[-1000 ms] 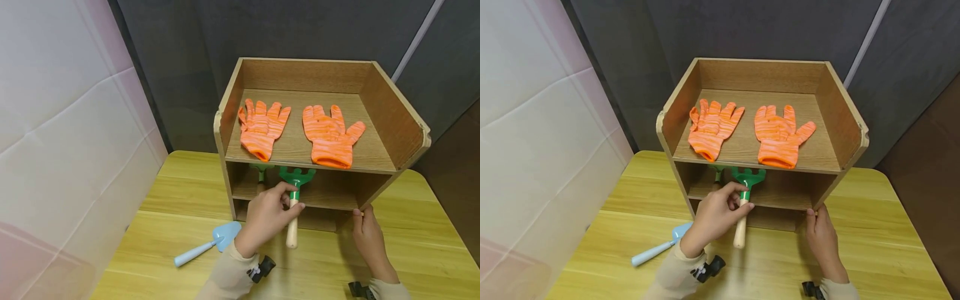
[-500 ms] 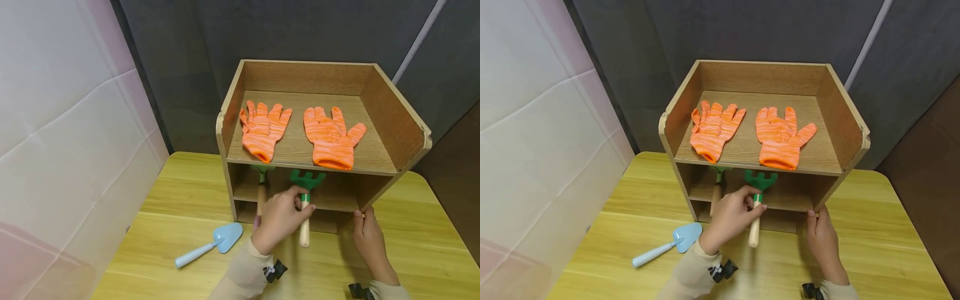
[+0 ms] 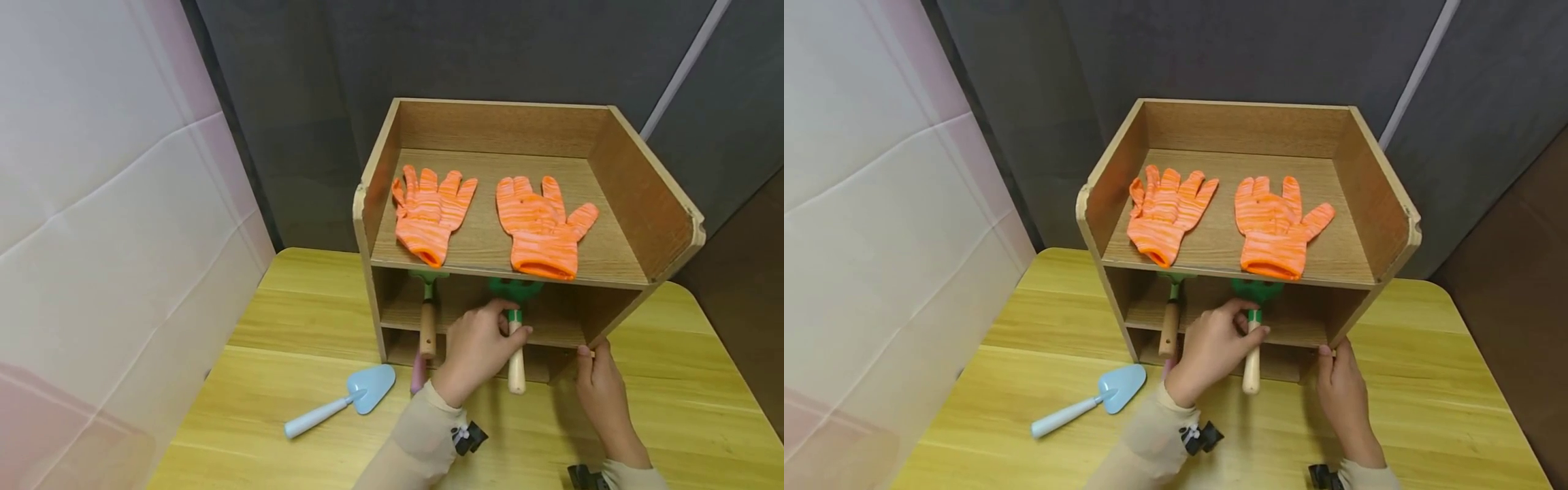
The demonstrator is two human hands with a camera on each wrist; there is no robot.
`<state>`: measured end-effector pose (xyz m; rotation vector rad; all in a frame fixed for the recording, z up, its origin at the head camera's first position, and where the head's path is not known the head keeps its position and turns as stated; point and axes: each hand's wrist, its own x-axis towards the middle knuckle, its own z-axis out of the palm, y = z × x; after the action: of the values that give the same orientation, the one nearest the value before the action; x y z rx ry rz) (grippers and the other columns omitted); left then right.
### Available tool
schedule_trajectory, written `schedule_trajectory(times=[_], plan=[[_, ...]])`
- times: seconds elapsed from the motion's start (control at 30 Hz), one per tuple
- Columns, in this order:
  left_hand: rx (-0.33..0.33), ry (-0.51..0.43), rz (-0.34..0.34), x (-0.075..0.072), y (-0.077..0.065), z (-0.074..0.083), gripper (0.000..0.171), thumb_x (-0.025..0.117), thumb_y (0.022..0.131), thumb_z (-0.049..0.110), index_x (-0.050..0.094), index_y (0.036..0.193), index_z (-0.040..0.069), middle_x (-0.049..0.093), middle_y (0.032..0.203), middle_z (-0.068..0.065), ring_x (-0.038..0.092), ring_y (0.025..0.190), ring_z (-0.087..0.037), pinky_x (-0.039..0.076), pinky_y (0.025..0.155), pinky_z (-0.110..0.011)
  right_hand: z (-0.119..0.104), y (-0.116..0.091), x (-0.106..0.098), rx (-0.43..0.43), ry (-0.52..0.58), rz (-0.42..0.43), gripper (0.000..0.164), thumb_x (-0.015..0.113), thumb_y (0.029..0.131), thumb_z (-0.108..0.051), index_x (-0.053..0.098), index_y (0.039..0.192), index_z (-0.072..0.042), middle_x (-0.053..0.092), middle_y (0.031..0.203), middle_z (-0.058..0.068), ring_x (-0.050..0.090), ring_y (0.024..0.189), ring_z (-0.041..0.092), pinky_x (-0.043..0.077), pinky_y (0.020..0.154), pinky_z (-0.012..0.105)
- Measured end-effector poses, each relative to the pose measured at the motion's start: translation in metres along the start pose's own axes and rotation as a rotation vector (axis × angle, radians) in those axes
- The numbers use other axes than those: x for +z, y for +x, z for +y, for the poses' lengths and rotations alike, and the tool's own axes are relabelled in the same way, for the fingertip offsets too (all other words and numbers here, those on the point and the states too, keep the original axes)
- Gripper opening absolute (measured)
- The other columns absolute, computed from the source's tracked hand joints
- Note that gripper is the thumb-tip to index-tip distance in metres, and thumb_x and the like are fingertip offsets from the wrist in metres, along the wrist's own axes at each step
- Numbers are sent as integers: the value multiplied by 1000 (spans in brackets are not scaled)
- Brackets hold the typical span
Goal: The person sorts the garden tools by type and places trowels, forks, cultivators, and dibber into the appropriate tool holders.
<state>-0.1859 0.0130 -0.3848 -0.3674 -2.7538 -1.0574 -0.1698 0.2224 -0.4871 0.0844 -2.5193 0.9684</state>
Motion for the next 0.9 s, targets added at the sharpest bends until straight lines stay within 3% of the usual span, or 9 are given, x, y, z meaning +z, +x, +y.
schedule_trajectory(times=[0.23,0.6,0.77,0.9], plan=[[5,24,11,8,7,1,34,67,87,43,68,115,25,55,62,17,46,51,2,34,48,-18,0,-1,0,-9,26,2,26,34,105,-14,41,113,9,54,103,31,56,88,48,41,70,60],[-4,26,27,19,18,-1,33,67,86,44,68,115,27,53,58,18,47,51,1,35,47,-18,0,1,0,-7,-2,9,19,35,104,-14,39,104,5,52,89,24,52,73,35,40,62,48],[-10,41,41,24,22,-2,31,67,86,44,69,113,29,57,59,15,53,54,-2,35,47,-18,0,1,1,-5,9,12,21,35,104,-13,40,108,7,54,98,29,53,81,43,40,67,57],[-19,74,48,25,26,-1,30,66,86,46,70,112,31,65,68,11,60,60,-5,36,47,-18,0,0,0,-1,12,13,23,35,104,-14,40,109,7,54,97,29,54,82,44,40,68,57]])
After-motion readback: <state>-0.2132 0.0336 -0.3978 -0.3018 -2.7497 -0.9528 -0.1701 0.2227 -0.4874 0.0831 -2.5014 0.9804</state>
